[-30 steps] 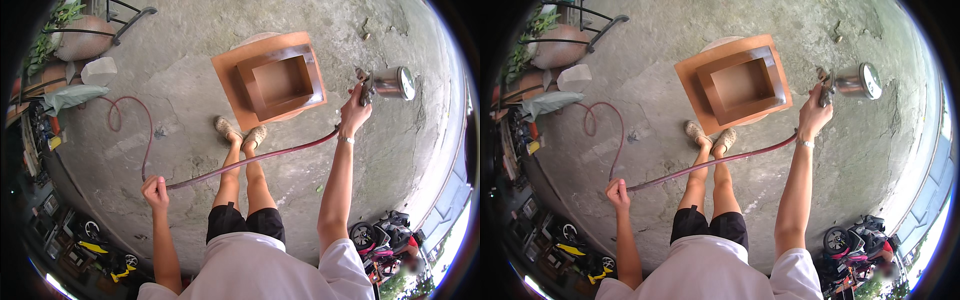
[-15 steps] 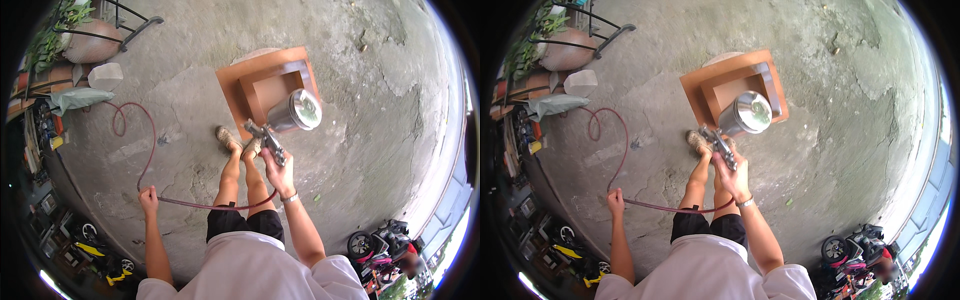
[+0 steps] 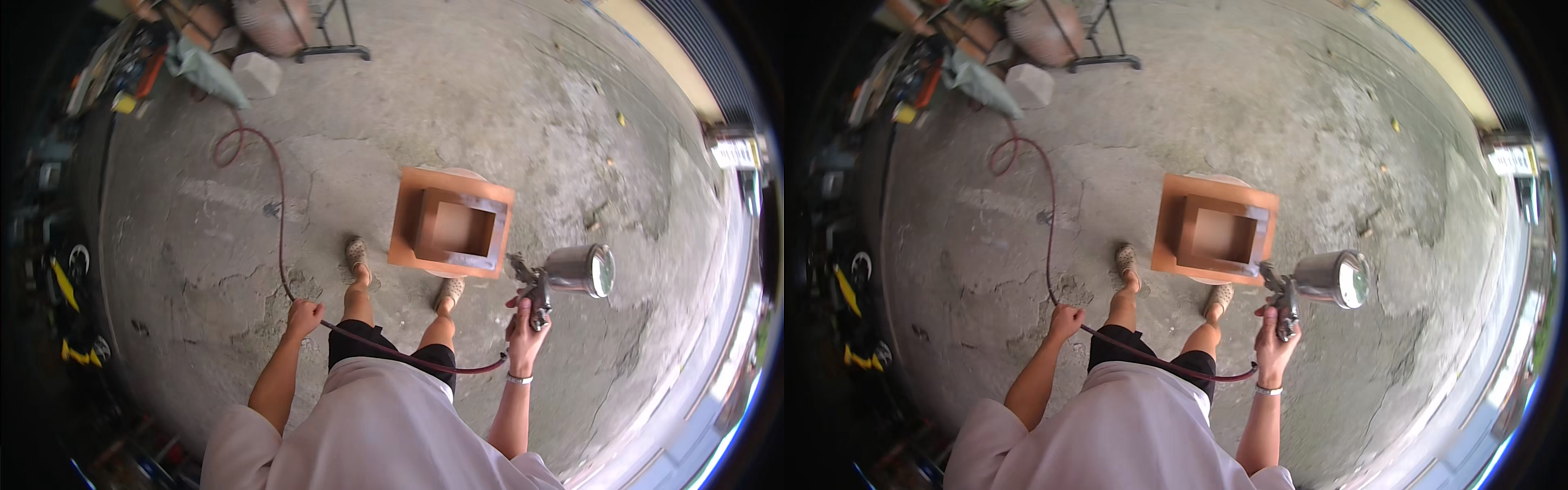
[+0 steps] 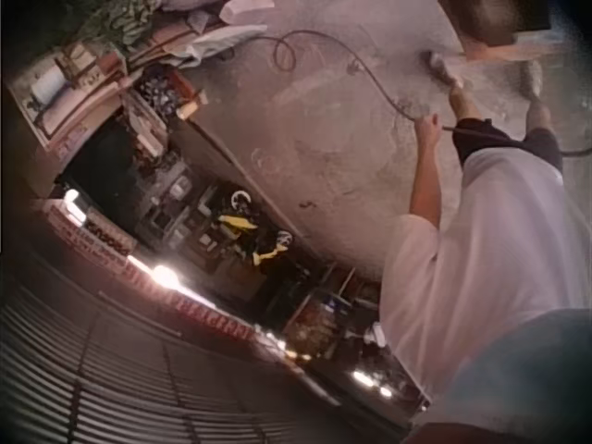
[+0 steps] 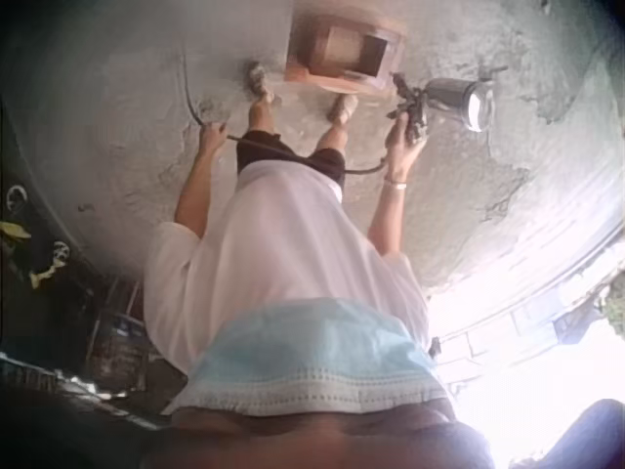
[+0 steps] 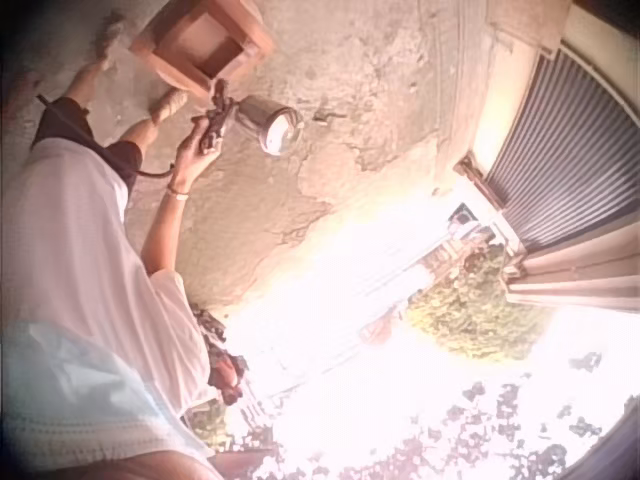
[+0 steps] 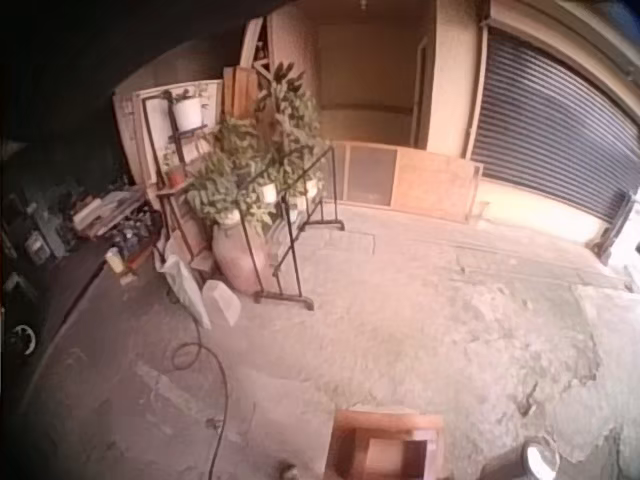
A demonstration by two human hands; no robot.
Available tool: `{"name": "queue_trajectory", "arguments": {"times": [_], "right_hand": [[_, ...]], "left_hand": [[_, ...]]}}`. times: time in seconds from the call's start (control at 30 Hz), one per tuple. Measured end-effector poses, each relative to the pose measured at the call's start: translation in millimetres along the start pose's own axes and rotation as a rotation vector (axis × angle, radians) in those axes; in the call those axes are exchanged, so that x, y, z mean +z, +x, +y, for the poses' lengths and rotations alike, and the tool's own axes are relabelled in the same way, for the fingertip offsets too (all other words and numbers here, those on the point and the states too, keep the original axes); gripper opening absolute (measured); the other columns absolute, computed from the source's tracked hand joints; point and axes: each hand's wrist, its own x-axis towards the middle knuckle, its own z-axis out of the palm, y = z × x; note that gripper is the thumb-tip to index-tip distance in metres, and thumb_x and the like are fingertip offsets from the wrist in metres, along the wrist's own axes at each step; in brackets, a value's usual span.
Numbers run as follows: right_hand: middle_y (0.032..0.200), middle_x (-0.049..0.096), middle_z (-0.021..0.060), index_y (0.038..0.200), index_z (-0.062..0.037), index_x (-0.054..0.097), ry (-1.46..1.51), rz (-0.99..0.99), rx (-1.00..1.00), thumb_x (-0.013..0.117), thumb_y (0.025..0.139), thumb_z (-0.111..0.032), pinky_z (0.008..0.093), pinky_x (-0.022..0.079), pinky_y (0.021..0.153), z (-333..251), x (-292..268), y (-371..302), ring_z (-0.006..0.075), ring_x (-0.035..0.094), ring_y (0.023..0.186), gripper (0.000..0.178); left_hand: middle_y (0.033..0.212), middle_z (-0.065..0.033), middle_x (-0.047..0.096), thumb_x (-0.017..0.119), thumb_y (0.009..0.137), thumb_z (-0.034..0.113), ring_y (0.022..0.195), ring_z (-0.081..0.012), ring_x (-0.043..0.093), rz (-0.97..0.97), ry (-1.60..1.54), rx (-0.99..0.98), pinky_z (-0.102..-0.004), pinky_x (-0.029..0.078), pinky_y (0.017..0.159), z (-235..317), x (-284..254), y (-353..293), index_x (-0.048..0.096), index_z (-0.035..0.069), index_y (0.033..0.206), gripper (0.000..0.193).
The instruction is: The person picks up a small wooden box and places it on a metal stand. They then use a spray gun connected to a hose to apply a coat of paint to the box, moving around it to cover all sides.
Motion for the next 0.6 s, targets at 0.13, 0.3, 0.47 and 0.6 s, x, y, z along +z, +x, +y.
{"name": "queue_trajectory", "arguments": {"times": [0.13, 0.3, 0.47, 0.6], "right_hand": [[0.078, 0.067, -0.0007, 0.113, 0.0023, 0.070, -0.057, 0.010, -0.088, 0.064, 0.103, -0.027, 0.0215, 0.027, 0.044, 6, -56, 44, 0.0000, 0.039, 0.051, 0.031], [0.077, 0.067, -0.0015, 0.109, 0.0021, 0.072, -0.118, -0.079, -0.166, 0.063, 0.104, -0.028, 0.0217, 0.028, 0.045, 7, -130, 85, -0.0004, 0.039, 0.053, 0.032], [0.079, 0.069, 0.0022, 0.110, 0.0015, 0.070, -0.233, -0.122, -0.293, 0.062, 0.104, -0.029, 0.0236, 0.023, 0.040, 3, -169, 96, 0.0005, 0.039, 0.045, 0.032], [0.076, 0.068, 0.0004, 0.100, 0.0035, 0.071, -0.353, -0.118, -0.333, 0.063, 0.103, -0.029, 0.0253, 0.030, 0.048, 15, -197, 98, 0.0026, 0.042, 0.055, 0.034]], "left_hand": [[0.064, -0.0239, 0.063, 0.066, 0.090, 0.026, 0.063, -0.0425, 0.064, 0.139, -0.122, -0.172, -0.0505, 0.050, 0.064, 74, 45, -48, 0.067, -0.005, 0.066, 0.040], [0.064, -0.0242, 0.063, 0.066, 0.091, 0.033, 0.060, -0.0417, 0.065, 0.053, -0.238, -0.364, -0.0476, 0.051, 0.062, 161, 129, -132, 0.068, -0.004, 0.068, 0.044], [0.061, -0.0225, 0.062, 0.065, 0.092, 0.040, 0.059, -0.0405, 0.065, 0.015, -0.422, -0.586, -0.0480, 0.050, 0.062, 227, 216, -209, 0.070, -0.003, 0.070, 0.049], [0.057, -0.0206, 0.061, 0.065, 0.091, 0.044, 0.057, -0.0384, 0.064, -0.010, -0.516, -0.617, -0.0476, 0.049, 0.059, 270, 267, -244, 0.071, -0.001, 0.068, 0.050]]}}
